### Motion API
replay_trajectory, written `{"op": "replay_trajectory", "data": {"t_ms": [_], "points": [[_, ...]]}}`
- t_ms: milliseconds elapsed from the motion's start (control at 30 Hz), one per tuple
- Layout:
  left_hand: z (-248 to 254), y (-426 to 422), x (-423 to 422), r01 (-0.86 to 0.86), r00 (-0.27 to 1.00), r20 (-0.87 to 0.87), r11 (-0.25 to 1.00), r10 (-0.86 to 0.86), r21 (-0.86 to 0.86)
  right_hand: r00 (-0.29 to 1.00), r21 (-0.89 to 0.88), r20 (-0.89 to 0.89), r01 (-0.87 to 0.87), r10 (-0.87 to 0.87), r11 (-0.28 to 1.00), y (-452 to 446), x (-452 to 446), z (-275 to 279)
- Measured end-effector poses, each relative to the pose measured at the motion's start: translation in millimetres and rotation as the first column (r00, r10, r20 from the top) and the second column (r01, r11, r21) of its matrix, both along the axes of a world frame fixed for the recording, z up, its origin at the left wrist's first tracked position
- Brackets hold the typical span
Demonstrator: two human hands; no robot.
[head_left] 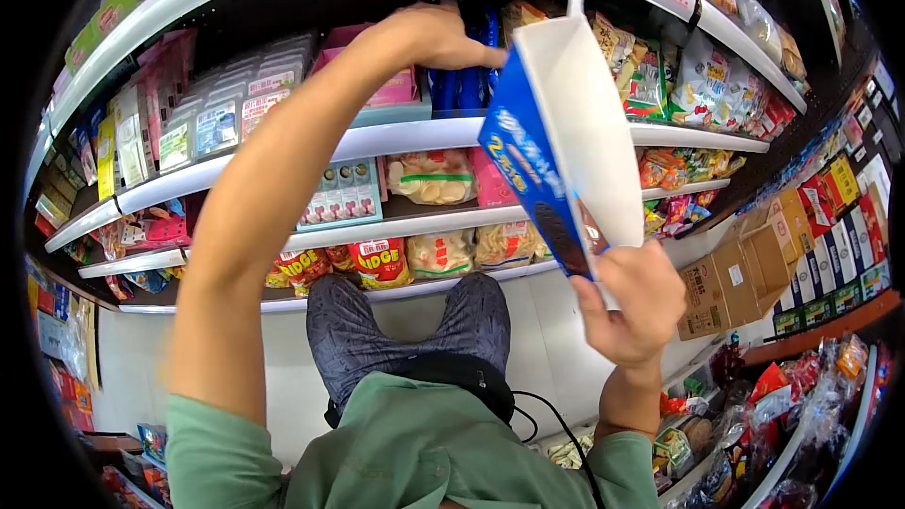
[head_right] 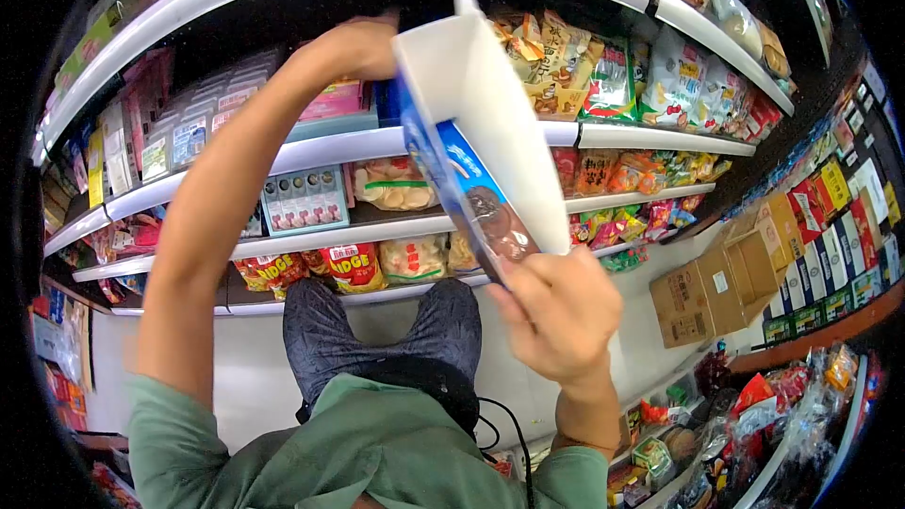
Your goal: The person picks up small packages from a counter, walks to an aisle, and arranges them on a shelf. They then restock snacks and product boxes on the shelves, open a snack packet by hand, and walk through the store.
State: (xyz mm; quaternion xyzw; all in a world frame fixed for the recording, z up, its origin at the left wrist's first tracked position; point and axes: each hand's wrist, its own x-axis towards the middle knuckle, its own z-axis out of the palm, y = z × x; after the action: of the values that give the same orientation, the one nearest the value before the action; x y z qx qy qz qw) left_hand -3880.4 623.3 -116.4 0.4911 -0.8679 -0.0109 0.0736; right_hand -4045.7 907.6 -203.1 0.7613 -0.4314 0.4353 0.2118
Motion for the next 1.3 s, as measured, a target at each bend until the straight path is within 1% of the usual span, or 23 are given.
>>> {"op": "replay_trajectory", "data": {"t_ms": [67, 100, 133, 167, 200, 267, 300, 367, 433, 467, 567, 600, 700, 733, 767, 800, 867, 933, 1000, 1067, 1100, 1200, 1300], "points": [[-13, 25, 36, -0.11, 0.908, -0.418, 0.948, -0.027, -0.299, 0.999, -0.034, -0.031, -0.015, 0.013, 0.999, -5, 11, -1], [-24, 42, 57, -0.017, 0.696, -0.705, 0.98, -0.132, -0.2, 0.998, -0.039, -0.056, -0.037, 0.034, 0.999, -6, 16, -2], [-41, 62, 77, 0.106, 0.39, -0.906, 0.985, -0.164, -0.133, 0.995, -0.041, -0.078, -0.062, 0.058, 0.997, -8, 21, -3], [-68, 83, 89, 0.232, 0.195, -0.975, 0.971, -0.11, -0.063, 0.988, -0.052, -0.124, -0.095, 0.088, 0.994, -12, 27, -4], [-105, 100, 102, 0.359, -0.003, -1.0, 0.933, -0.02, -0.02, 0.989, -0.058, -0.112, -0.107, 0.1, 0.993, -15, 35, -6], [-158, 149, 111, 0.591, -0.141, -0.967, 0.802, 0.213, 0.09, 0.956, -0.018, -0.186, -0.232, 0.225, 0.972, -26, 57, -11], [-179, 161, 103, 0.696, -0.402, -0.85, 0.717, 0.341, -0.041, 0.932, 0.003, -0.205, -0.305, 0.299, 0.952, -34, 69, -17], [-179, 180, 94, 0.732, -0.578, -0.636, 0.67, 0.512, -0.125, 0.886, 0.091, -0.194, -0.412, 0.422, 0.907, -47, 95, -34], [-193, 187, 105, 0.501, -0.765, -0.459, 0.865, 0.452, 0.016, 0.844, 0.262, -0.142, -0.472, 0.518, 0.842, -50, 118, -43], [-204, 186, 114, 0.428, -0.794, -0.465, 0.903, 0.392, 0.032, 0.82, 0.275, -0.126, -0.512, 0.558, 0.814, -51, 128, -45], [-229, 185, 135, 0.196, -0.821, -0.529, 0.976, 0.214, 0.091, 0.776, 0.19, 0.193, -0.63, 0.601, 0.753, -57, 143, -40], [-232, 187, 137, 0.134, -0.803, -0.57, 0.985, 0.171, 0.107, 0.778, 0.187, 0.191, -0.627, 0.598, 0.756, -60, 148, -38], [-258, 193, 139, 0.088, -0.726, -0.67, 0.988, 0.153, 0.13, 0.828, 0.437, 0.103, -0.535, 0.551, 0.723, -69, 167, -35], [-257, 194, 138, 0.031, -0.672, -0.726, 0.985, 0.146, 0.17, 0.841, 0.431, 0.096, -0.518, 0.533, 0.739, -69, 172, -35], [-266, 191, 137, 0.118, -0.791, -0.591, 0.987, 0.157, 0.105, 0.874, 0.535, 0.055, -0.434, 0.482, 0.725, -70, 176, -34], [-261, 194, 136, 0.101, -0.757, -0.644, 0.993, 0.113, 0.056, 0.899, 0.628, 0.01, -0.346, 0.438, 0.697, -72, 180, -35], [-252, 198, 140, 0.139, -0.739, -0.659, 0.989, 0.138, 0.051, 0.89, 0.585, -0.029, -0.354, 0.456, 0.729, -80, 183, -41], [-244, 200, 139, 0.129, -0.753, -0.644, 0.99, 0.132, 0.052, 0.889, 0.683, 0.053, -0.364, 0.454, 0.633, -81, 185, -40], [-243, 201, 139, 0.118, -0.767, -0.629, 0.992, 0.125, 0.054, 0.867, 0.678, 0.074, -0.405, 0.492, 0.613, -81, 186, -47], [-248, 202, 142, 0.217, -0.765, -0.624, 0.976, 0.161, -0.013, 0.877, 0.677, -0.01, -0.348, 0.481, 0.648, -77, 188, -48], [-251, 197, 140, 0.17, -0.781, -0.609, 0.985, 0.136, 0.002, 0.885, 0.593, -0.043, -0.351, 0.464, 0.725, -74, 189, -50], [-269, 191, 146, 0.193, -0.743, -0.65, 0.981, 0.161, 0.023, 0.891, 0.586, -0.144, -0.274, 0.431, 0.763, -67, 192, -46], [-268, 193, 147, 0.162, -0.749, -0.647, 0.986, 0.144, 0.032, 0.883, 0.614, 0.019, -0.381, 0.469, 0.692, -75, 193, -47]]}}
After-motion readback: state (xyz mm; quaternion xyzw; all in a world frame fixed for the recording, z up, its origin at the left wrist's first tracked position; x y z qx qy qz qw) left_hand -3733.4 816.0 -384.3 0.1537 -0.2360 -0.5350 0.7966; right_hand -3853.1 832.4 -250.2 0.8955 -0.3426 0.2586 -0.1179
